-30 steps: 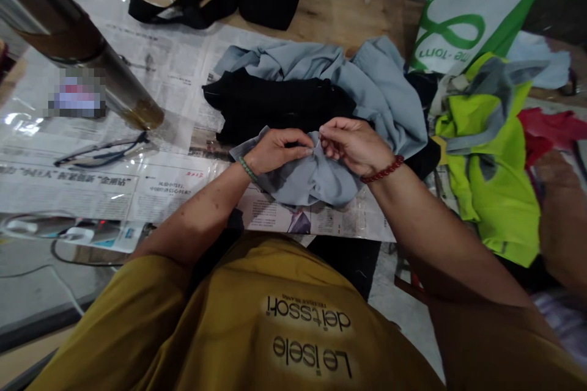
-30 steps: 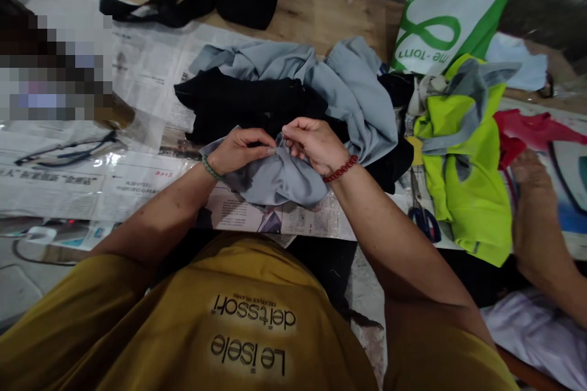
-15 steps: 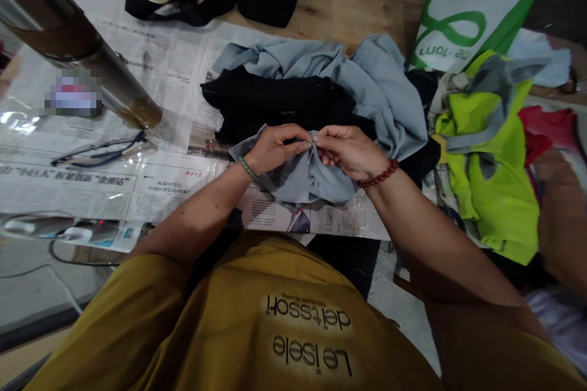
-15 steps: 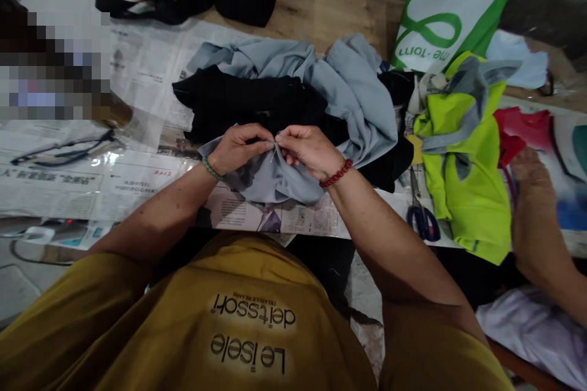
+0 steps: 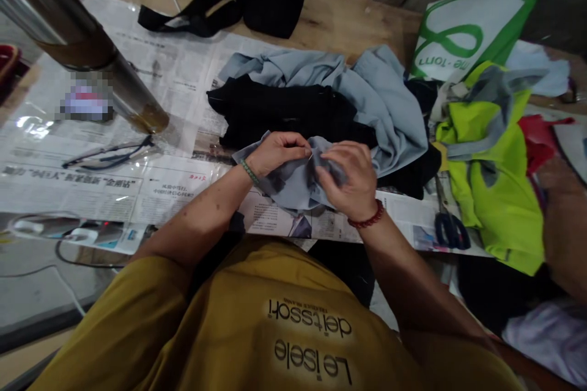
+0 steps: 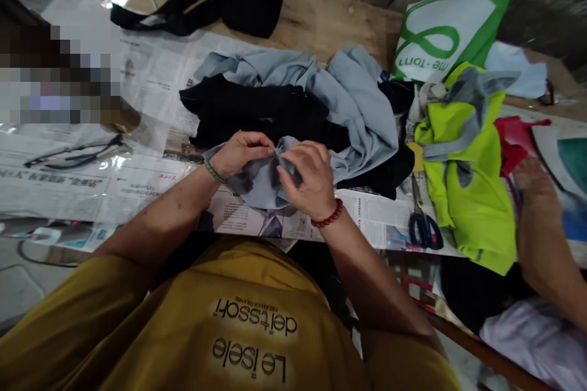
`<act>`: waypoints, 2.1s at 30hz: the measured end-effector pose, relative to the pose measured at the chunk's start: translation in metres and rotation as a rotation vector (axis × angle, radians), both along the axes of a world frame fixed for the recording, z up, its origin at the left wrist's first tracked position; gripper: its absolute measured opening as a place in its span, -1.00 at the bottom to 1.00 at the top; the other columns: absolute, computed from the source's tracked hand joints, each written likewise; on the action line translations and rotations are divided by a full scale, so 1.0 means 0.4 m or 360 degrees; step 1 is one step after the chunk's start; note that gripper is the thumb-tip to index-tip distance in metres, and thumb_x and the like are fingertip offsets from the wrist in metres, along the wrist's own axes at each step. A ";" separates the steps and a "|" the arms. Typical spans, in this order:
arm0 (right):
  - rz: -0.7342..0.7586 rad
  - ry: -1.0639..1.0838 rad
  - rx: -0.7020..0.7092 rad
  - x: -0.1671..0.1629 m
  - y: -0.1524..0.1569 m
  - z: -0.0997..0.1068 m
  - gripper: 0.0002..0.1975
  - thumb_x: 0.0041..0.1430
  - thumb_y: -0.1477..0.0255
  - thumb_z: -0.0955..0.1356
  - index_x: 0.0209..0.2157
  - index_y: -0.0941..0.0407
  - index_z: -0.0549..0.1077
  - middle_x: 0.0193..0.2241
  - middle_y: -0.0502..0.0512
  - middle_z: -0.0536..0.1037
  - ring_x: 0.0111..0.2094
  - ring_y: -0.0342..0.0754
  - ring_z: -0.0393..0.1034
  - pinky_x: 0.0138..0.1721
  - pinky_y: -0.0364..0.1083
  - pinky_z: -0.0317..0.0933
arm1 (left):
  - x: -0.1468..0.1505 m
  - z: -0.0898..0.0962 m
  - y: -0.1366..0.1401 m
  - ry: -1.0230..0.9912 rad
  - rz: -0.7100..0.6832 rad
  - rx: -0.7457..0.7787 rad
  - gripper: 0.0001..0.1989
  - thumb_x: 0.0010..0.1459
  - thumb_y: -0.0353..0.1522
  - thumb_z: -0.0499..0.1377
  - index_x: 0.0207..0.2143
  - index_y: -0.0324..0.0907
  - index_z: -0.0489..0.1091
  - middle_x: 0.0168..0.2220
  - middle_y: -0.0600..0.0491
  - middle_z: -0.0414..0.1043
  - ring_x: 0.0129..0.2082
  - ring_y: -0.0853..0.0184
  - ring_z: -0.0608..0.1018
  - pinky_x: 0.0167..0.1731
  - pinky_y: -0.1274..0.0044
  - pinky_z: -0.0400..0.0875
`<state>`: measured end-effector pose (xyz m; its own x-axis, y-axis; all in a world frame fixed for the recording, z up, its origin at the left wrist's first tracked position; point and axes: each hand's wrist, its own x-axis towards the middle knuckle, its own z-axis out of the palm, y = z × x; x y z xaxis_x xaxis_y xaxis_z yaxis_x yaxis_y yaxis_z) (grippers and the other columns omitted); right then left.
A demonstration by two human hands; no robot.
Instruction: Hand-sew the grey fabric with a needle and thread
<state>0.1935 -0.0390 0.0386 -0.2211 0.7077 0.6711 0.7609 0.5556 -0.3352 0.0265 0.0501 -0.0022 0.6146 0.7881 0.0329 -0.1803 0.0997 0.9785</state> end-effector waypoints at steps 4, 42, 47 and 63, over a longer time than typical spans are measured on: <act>-0.0072 -0.0145 0.0010 -0.023 0.007 -0.040 -0.81 0.12 0.41 0.35 -0.18 0.04 0.43 -0.26 0.10 0.45 -0.14 0.06 0.32 -0.12 0.12 0.25 | 0.000 -0.004 0.003 -0.0009 -0.0025 0.0011 -0.76 -0.07 -0.27 0.33 -0.43 -0.29 0.47 -0.53 0.14 0.38 -0.50 0.51 0.38 -0.43 0.60 0.28; -0.0303 0.0548 -0.0162 -0.058 -0.005 -0.092 -0.94 0.19 0.43 0.32 -0.30 0.04 0.46 -0.38 -0.01 0.52 -0.28 -0.08 0.40 -0.18 -0.02 0.28 | 0.000 -0.003 0.005 -0.0043 -0.0193 -0.0035 -0.67 -0.09 -0.16 0.34 -0.48 -0.27 0.48 -0.52 0.13 0.41 -0.47 0.50 0.40 -0.40 0.60 0.30; -0.0418 0.0754 -0.0263 -0.062 -0.009 -0.097 -0.94 0.18 0.41 0.32 -0.32 0.08 0.41 -0.37 0.00 0.50 -0.30 -0.11 0.40 -0.20 -0.06 0.30 | -0.006 0.001 0.008 0.0035 -0.0279 -0.0027 -0.74 -0.08 -0.26 0.35 -0.38 -0.27 0.52 -0.43 0.08 0.47 -0.41 0.47 0.44 -0.33 0.59 0.33; -0.0179 0.0493 0.0054 -0.068 -0.004 -0.079 -0.89 0.18 0.51 0.31 -0.27 0.01 0.39 -0.34 0.01 0.50 -0.14 -0.01 0.39 -0.03 0.12 0.27 | -0.006 0.002 0.011 0.0036 -0.0167 0.0094 -0.68 -0.17 -0.30 0.39 -0.34 -0.26 0.45 -0.50 0.18 0.34 -0.48 0.54 0.33 -0.41 0.63 0.24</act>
<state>0.1665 -0.0406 0.0069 0.0754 0.6923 0.7177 0.6827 0.4888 -0.5432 0.0241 0.0544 -0.0015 0.6946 0.7167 0.0627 -0.1498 0.0589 0.9870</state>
